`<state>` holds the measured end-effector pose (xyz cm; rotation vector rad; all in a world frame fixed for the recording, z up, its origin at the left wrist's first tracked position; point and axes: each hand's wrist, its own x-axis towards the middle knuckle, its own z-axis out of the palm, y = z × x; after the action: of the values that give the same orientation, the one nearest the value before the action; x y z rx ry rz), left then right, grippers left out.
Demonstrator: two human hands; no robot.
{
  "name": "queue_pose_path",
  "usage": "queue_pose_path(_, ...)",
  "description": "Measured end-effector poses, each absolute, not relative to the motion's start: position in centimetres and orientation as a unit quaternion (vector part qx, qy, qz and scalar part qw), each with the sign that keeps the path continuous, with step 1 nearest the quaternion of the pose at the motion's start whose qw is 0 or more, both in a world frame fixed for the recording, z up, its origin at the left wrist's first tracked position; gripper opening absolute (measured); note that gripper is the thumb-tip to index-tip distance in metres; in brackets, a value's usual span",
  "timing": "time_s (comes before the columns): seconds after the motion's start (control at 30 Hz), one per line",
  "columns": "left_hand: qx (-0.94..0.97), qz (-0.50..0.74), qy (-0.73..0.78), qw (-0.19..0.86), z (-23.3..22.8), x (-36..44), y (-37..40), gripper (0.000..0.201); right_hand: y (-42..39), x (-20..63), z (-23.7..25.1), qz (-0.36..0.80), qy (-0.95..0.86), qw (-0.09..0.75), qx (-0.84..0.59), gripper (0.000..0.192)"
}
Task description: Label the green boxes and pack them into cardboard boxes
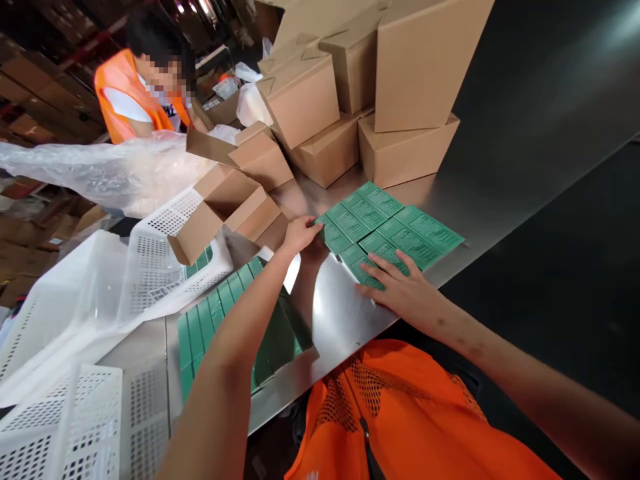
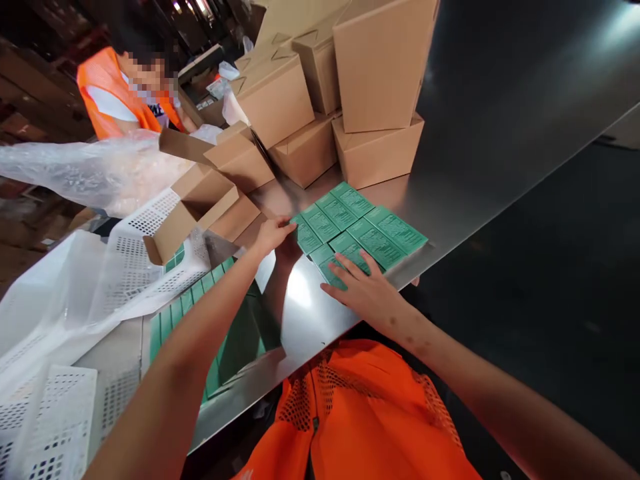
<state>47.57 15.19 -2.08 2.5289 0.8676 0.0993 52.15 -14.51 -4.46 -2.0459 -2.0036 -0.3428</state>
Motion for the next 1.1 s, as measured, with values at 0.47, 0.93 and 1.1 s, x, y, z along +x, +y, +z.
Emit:
queue_pose_path(0.47,0.913,-0.047,0.398,0.076,2.3,37.1,18.3,0.033,-8.9,42.3,-7.4,0.161,-0.683,0.384,-0.6,0.041)
queue_pose_path(0.93,0.898,-0.081,0.425,0.083,1.9,36.8,18.1,0.031,-8.4,41.9,-5.0,0.267,-0.654,0.382,-0.596,0.053)
queue_pose_path(1.1,0.919,-0.038,0.37,0.134,2.5,39.4,17.4,0.044,-11.9,46.4,-3.9,0.08,-0.716,0.326,-0.612,0.059)
